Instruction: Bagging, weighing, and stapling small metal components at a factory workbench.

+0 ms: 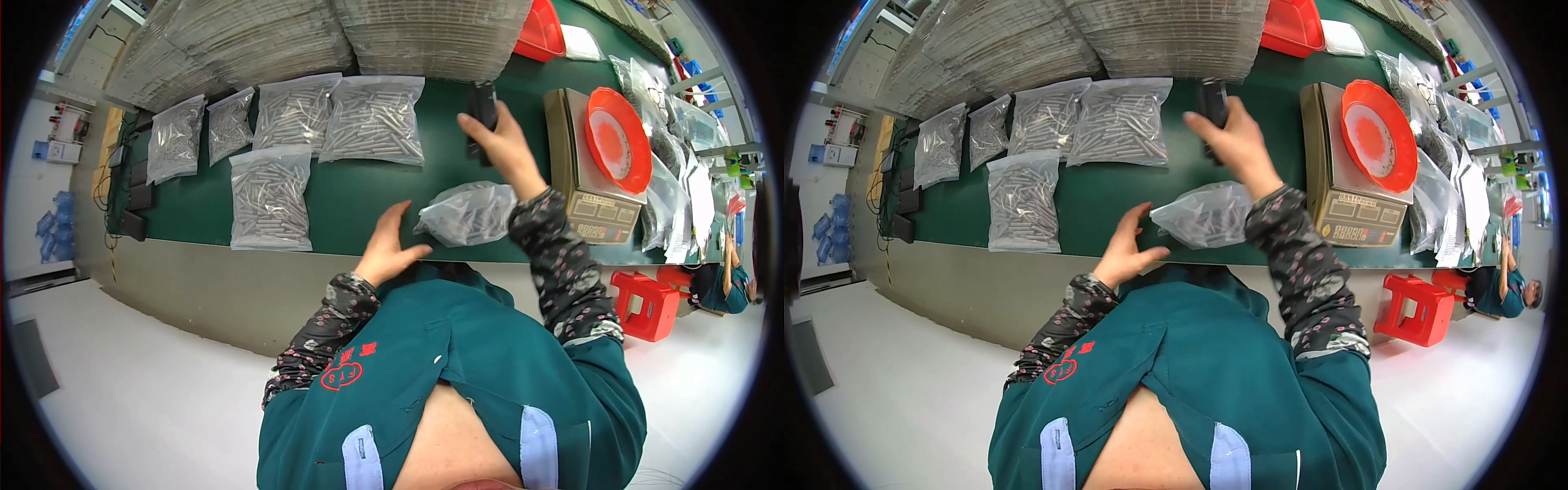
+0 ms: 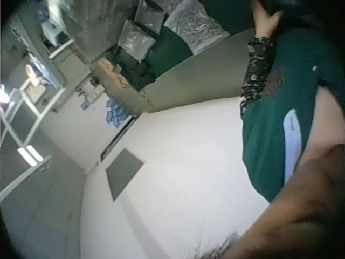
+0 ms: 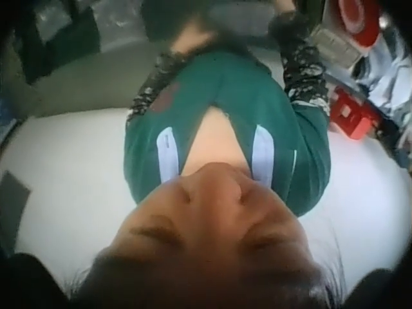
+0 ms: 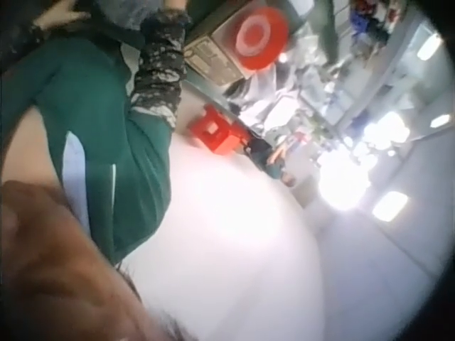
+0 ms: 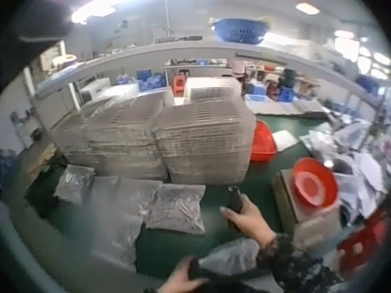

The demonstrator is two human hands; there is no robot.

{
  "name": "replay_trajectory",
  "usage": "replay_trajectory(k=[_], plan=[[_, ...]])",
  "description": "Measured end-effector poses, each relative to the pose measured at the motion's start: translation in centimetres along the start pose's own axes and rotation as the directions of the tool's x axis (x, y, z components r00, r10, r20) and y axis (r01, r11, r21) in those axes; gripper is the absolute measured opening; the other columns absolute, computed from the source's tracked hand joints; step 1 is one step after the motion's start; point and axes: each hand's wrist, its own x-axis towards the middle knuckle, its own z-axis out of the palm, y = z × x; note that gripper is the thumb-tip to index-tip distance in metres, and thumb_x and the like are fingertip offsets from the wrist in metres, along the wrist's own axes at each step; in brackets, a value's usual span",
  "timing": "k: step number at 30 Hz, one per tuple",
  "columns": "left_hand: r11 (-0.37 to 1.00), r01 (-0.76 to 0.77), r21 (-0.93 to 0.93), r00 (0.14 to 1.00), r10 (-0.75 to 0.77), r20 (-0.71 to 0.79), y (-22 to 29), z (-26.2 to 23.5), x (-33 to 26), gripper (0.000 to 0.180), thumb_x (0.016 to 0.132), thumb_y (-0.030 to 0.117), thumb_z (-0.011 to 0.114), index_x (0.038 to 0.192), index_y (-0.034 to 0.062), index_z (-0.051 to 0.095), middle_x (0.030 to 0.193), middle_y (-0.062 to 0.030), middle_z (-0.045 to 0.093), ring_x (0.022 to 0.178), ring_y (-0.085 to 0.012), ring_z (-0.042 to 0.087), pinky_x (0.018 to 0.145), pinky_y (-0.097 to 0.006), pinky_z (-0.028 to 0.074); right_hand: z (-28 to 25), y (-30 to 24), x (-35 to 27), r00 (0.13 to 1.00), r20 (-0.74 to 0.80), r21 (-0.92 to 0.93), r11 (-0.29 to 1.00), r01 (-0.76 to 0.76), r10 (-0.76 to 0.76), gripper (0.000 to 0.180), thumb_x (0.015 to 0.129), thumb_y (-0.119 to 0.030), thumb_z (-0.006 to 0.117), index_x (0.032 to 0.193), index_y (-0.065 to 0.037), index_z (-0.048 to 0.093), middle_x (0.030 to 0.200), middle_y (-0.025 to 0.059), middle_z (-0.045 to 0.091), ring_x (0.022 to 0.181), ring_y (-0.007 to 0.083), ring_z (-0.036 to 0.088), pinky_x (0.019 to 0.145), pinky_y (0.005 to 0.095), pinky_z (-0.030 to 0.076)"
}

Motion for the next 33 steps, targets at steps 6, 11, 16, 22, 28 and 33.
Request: replay_trajectory(k=[6, 11, 16, 22, 28, 33], plan=[[0.995, -0.079, 0.062, 0.996, 0.076, 0.041, 0.8, 4.2, 1.5, 0.092, 0.056, 0.018, 0.078, 0.129, -0.0015, 0.026, 0.136, -0.0206, 0.023, 0.125, -0.0347, 0.026, 0.103, -0.038, 0.025, -4.8, 9.1, 5.2, 0.999, 0.022, -0.786, 0.618, 0.034, -0.026, 0.058, 0.060, -0.040, 0.071, 0.095, -0.001, 0.048, 0.084, 0.0152, 0.060, 0.080, 0.0307, 0.059, 0.066, 0.0395, 0.047], [0.984, -0.037, -0.176, 0.995, 0.020, -0.097, 0.5, 5.4, 2.6, 0.096, 0.047, 0.017, 0.082, 0.127, 0.0006, 0.032, 0.132, -0.0148, 0.034, 0.120, -0.0286, 0.037, 0.099, -0.033, 0.032, -4.5, 10.2, 3.9, 0.988, 0.037, -0.852, 0.512, 0.108, -0.148, 0.052, 0.062, -0.024, 0.072, 0.103, -0.002, 0.048, 0.105, 0.0147, 0.051, 0.099, 0.0307, 0.048, 0.081, 0.0388, 0.043], [0.990, 0.021, -0.138, 0.993, -0.036, -0.111, -0.4, 5.3, 3.1, 0.091, 0.047, 0.019, 0.082, 0.123, 0.0007, 0.036, 0.124, -0.0143, 0.043, 0.114, -0.0279, 0.044, 0.094, -0.034, 0.037, -6.0, 13.2, -3.1, 0.849, 0.395, -0.280, 0.835, 0.475, -0.350, 0.066, 0.063, -0.007, 0.068, 0.121, 0.000, 0.038, 0.124, 0.0200, 0.039, 0.117, 0.0347, 0.036, 0.100, 0.0377, 0.028], [0.968, 0.166, -0.186, 0.970, -0.194, -0.143, 0.0, 4.0, 6.6, 0.073, 0.062, 0.022, 0.077, 0.118, -0.0023, 0.037, 0.108, -0.0133, 0.053, 0.100, -0.0202, 0.051, 0.088, -0.031, 0.039, -3.0, 11.8, -4.7, 0.867, 0.458, 0.274, 0.959, 0.073, -0.197, 0.084, 0.059, -0.015, 0.077, 0.126, 0.003, 0.030, 0.124, 0.0170, 0.041, 0.118, 0.0246, 0.037, 0.099, 0.0322, 0.028], [0.855, 0.425, -0.297, 0.869, -0.477, -0.130, 0.0, 3.3, 8.2, 0.065, 0.074, 0.039, 0.063, 0.113, -0.0055, 0.038, 0.107, -0.0223, 0.053, 0.100, -0.0291, 0.054, 0.083, -0.034, 0.041, -0.8, 12.9, -1.8, 0.902, 0.282, -0.101, 0.945, -0.312, 0.328, 0.075, 0.061, -0.039, 0.074, 0.113, 0.005, 0.043, 0.105, 0.0194, 0.056, 0.098, 0.0259, 0.055, 0.084, 0.0305, 0.042], [0.910, 0.358, -0.209, 0.895, -0.398, -0.200, -1.2, 4.3, 3.8, 0.060, 0.077, 0.037, 0.061, 0.112, -0.0061, 0.038, 0.106, -0.0265, 0.052, 0.100, -0.0385, 0.051, 0.085, -0.038, 0.040, -0.1, 14.1, -5.9, 0.925, 0.303, 0.089, 0.959, -0.268, 0.230, 0.057, 0.066, -0.033, 0.072, 0.103, 0.004, 0.049, 0.096, 0.0181, 0.060, 0.092, 0.0244, 0.058, 0.080, 0.0304, 0.043]])
